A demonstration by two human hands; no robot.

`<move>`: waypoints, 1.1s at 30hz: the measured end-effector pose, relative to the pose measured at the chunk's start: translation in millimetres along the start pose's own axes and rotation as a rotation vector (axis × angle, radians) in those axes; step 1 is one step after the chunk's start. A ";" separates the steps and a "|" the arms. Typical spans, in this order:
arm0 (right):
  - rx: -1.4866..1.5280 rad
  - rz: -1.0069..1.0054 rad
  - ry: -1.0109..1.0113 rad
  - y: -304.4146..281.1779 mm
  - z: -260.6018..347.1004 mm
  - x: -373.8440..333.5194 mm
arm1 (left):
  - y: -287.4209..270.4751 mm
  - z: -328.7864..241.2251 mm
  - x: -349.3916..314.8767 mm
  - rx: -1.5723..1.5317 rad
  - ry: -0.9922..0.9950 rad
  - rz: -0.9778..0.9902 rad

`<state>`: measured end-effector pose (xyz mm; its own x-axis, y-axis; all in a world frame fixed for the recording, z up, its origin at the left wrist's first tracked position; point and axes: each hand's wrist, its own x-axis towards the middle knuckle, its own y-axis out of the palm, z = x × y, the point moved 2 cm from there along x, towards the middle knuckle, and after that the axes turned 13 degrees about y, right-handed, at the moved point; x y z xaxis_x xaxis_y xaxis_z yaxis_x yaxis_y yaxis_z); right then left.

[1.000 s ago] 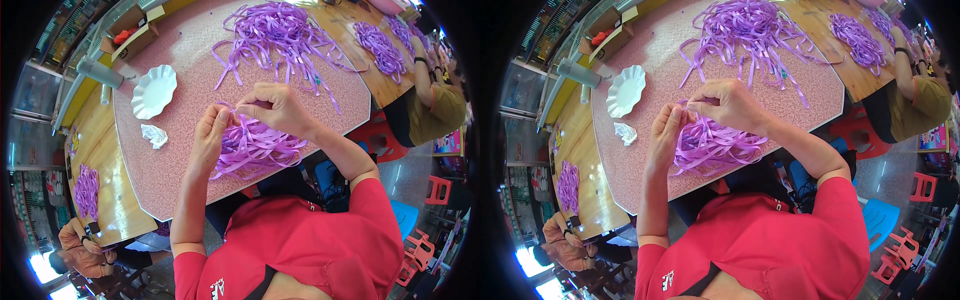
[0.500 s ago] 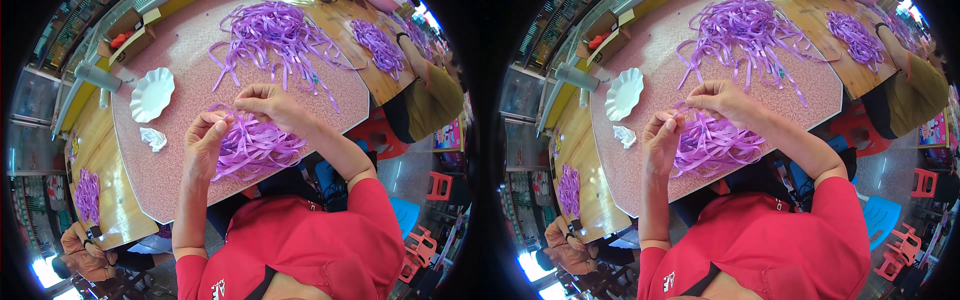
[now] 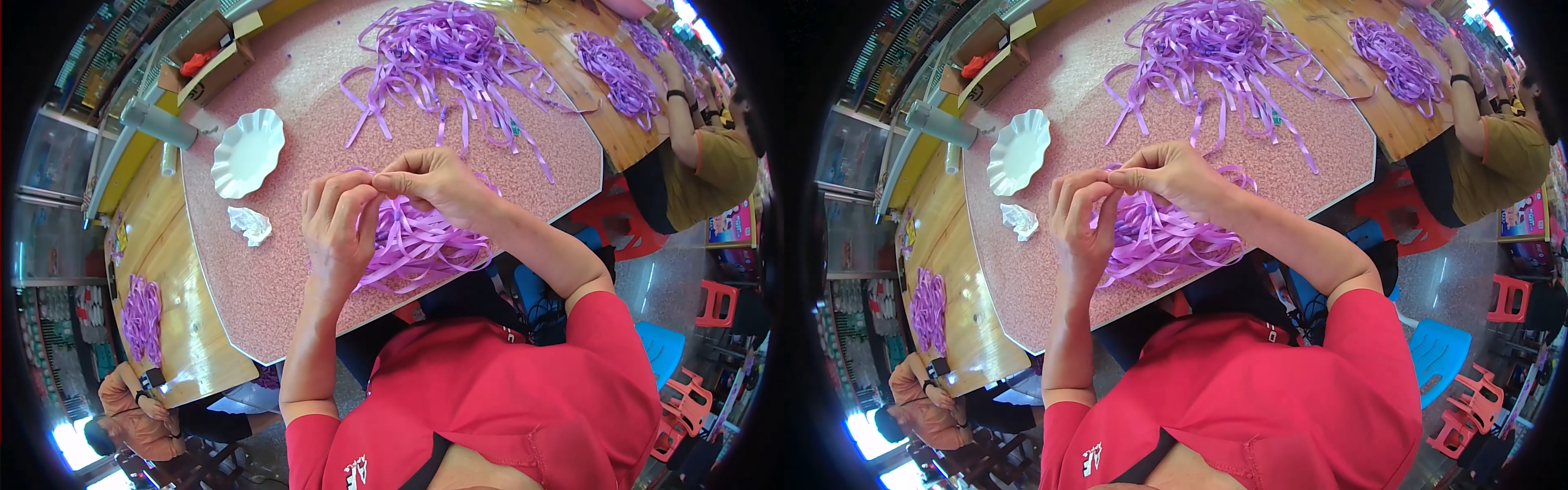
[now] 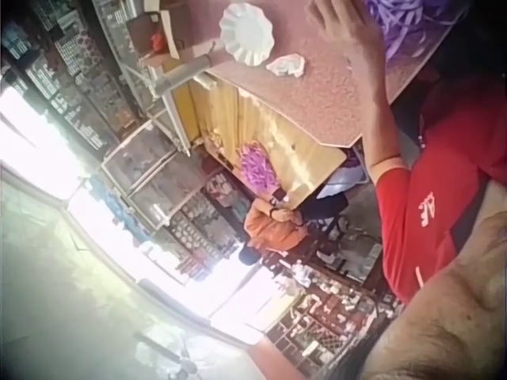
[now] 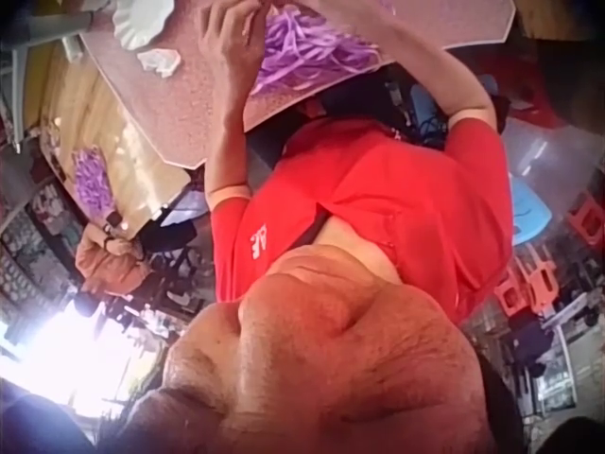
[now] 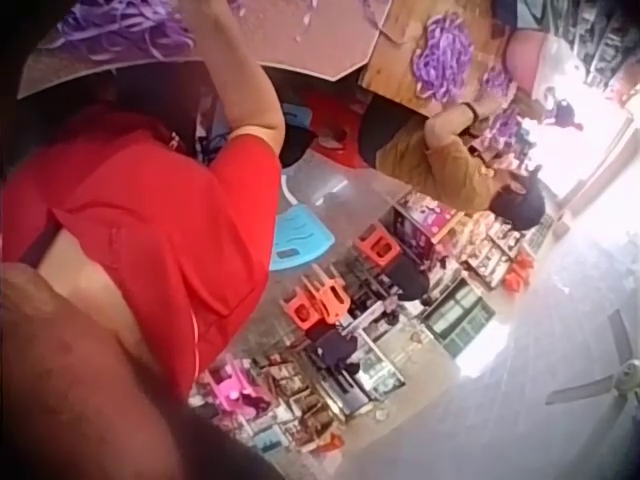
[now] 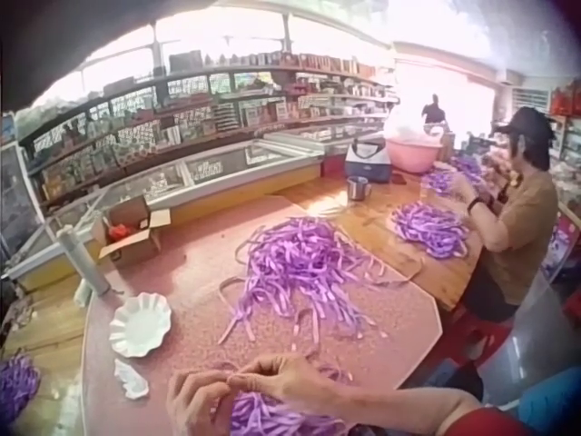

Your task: Braiding and knotting long purple ribbon strips into organized bundles at a table.

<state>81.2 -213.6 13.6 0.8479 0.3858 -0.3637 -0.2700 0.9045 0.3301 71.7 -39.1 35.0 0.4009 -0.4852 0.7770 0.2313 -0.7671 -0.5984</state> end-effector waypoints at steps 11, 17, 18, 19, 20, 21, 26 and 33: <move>0.119 0.046 -0.221 15.5 -6.0 0.1 | 14.5 3.4 -19.3 -1.042 -0.680 -0.324; -0.571 -0.178 -1.013 7.7 2.7 3.4 | 16.5 1.9 -10.6 -1.497 -0.884 -0.394; -0.725 -0.179 -1.244 9.3 6.8 0.4 | 16.6 3.3 -10.5 -1.494 -0.884 -0.397; -0.826 -0.185 -1.258 8.4 9.9 -3.4 | 15.9 4.8 -10.8 -1.439 -0.881 -0.356; -0.826 -0.182 -1.259 5.7 12.0 -5.1 | 15.2 5.8 -11.5 -1.383 -0.877 -0.315; -0.890 -0.175 -1.247 3.7 13.6 -5.4 | 14.3 6.1 -12.9 -1.380 -0.877 -0.318; -0.934 -0.171 -1.208 1.6 17.7 -5.4 | 11.3 -2.1 -14.5 -1.192 -0.865 -0.297; -0.773 -0.152 -1.066 -2.3 14.5 -1.8 | 17.8 -5.0 -17.6 -1.135 -0.771 -0.360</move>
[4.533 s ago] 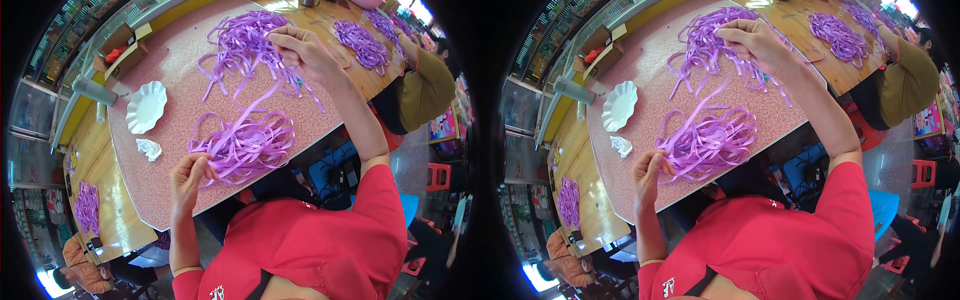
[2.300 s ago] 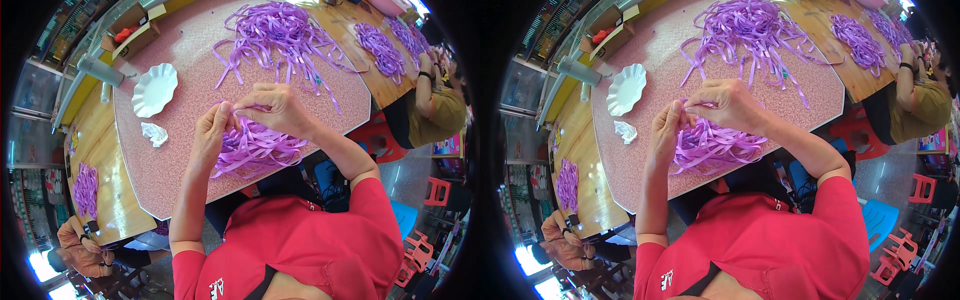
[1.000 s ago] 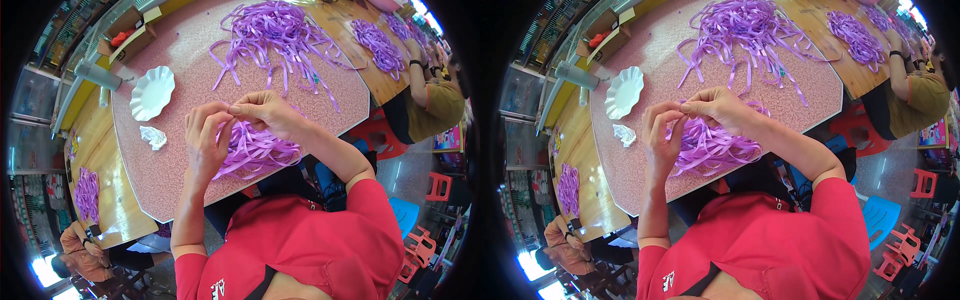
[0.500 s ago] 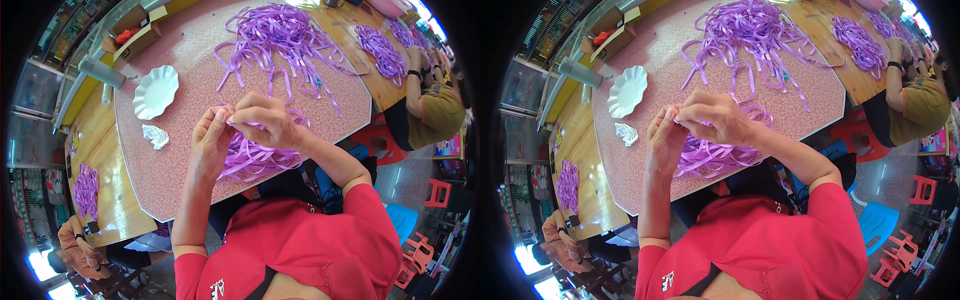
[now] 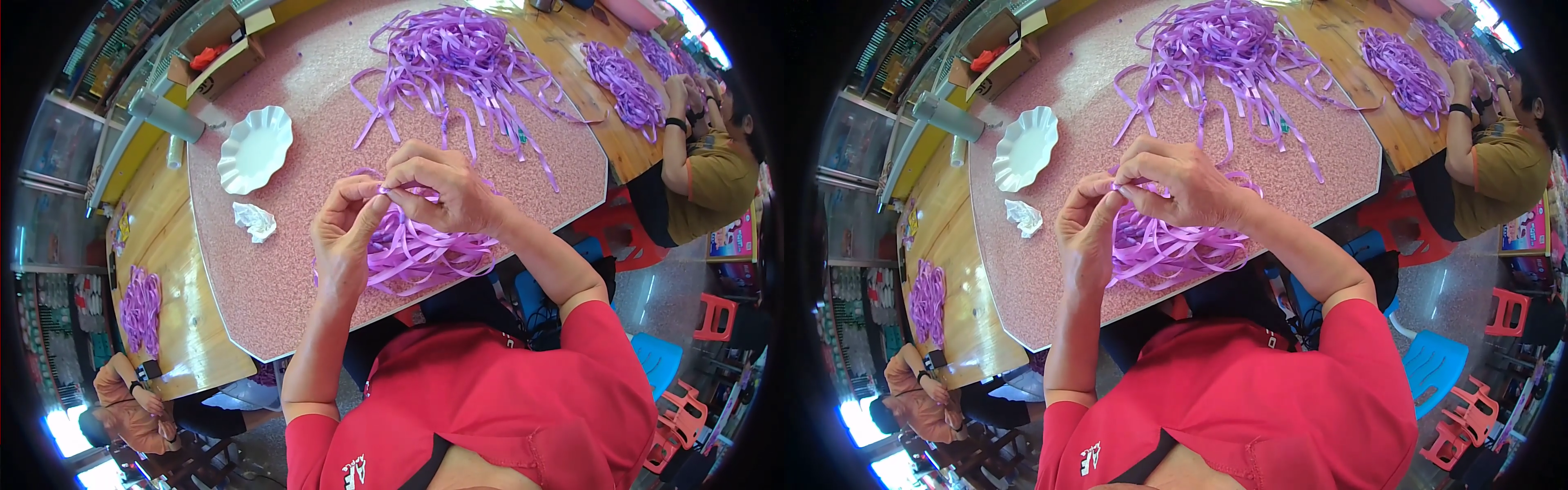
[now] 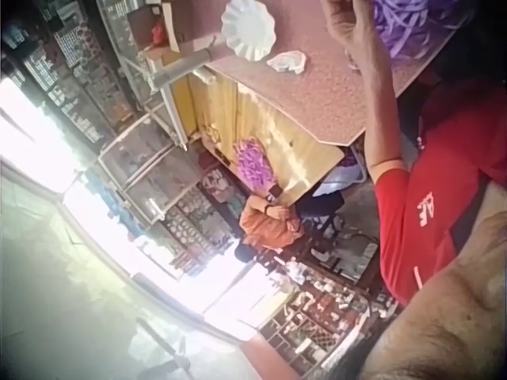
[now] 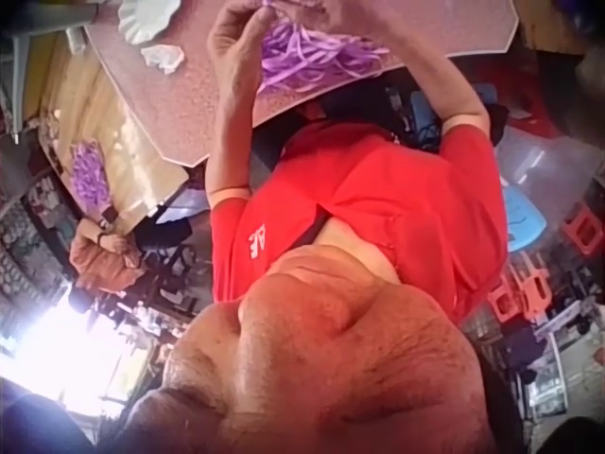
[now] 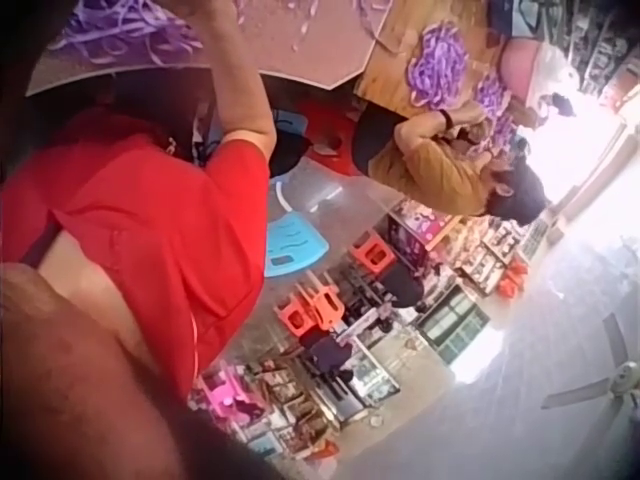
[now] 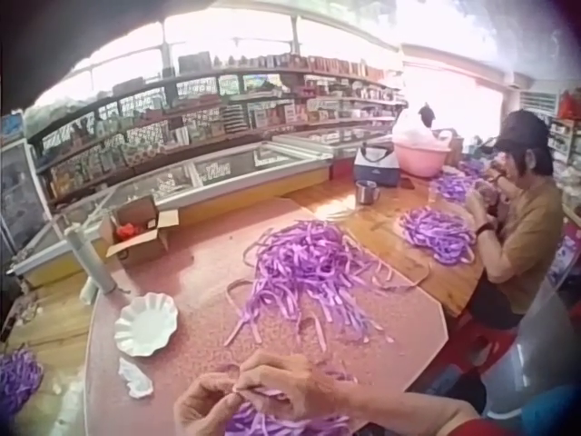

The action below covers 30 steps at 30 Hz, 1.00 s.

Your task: Braiding and knotting long purple ribbon strips into organized bundles at a table.

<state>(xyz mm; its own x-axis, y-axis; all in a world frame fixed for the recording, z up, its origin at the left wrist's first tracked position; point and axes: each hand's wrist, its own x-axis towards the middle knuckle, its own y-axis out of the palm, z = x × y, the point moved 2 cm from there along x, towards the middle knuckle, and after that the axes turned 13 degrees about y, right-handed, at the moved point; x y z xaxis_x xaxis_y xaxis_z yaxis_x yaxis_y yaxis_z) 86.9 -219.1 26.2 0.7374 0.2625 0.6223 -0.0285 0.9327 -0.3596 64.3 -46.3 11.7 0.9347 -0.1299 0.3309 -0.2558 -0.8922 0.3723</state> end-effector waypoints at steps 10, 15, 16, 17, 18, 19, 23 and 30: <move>0.408 -0.054 0.618 17.9 -4.9 -2.7 | -9.7 22.0 3.7 -0.014 0.073 -0.075; 0.133 -0.082 0.416 15.8 -4.3 2.8 | -16.4 24.8 7.6 0.009 0.053 -0.075; 0.090 -0.104 0.335 15.4 -2.8 3.9 | -17.1 23.9 9.2 0.067 0.061 -0.067; 0.090 -0.104 0.334 15.8 -2.1 4.0 | -18.0 23.1 10.9 0.125 0.069 -0.058; 0.164 -0.079 0.431 17.0 -2.7 3.2 | -19.9 24.4 12.7 0.126 0.070 -0.058; 0.237 -0.055 0.527 18.0 -3.9 3.1 | -21.9 25.5 15.1 0.169 0.111 -0.030; 0.564 0.035 0.847 18.5 -8.0 4.8 | -22.6 22.2 20.9 0.273 0.295 0.063; 0.881 0.133 1.040 27.8 -18.0 7.0 | -24.0 19.7 25.7 0.478 0.558 -0.054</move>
<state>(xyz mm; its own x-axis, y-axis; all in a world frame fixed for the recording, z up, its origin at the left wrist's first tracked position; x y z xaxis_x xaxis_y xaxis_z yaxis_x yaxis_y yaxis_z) 103.5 -195.7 8.0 0.8459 0.4211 -0.3272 -0.2659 0.8649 0.4257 99.3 -36.7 -5.8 0.6455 0.0454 0.7624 0.0416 -0.9988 0.0242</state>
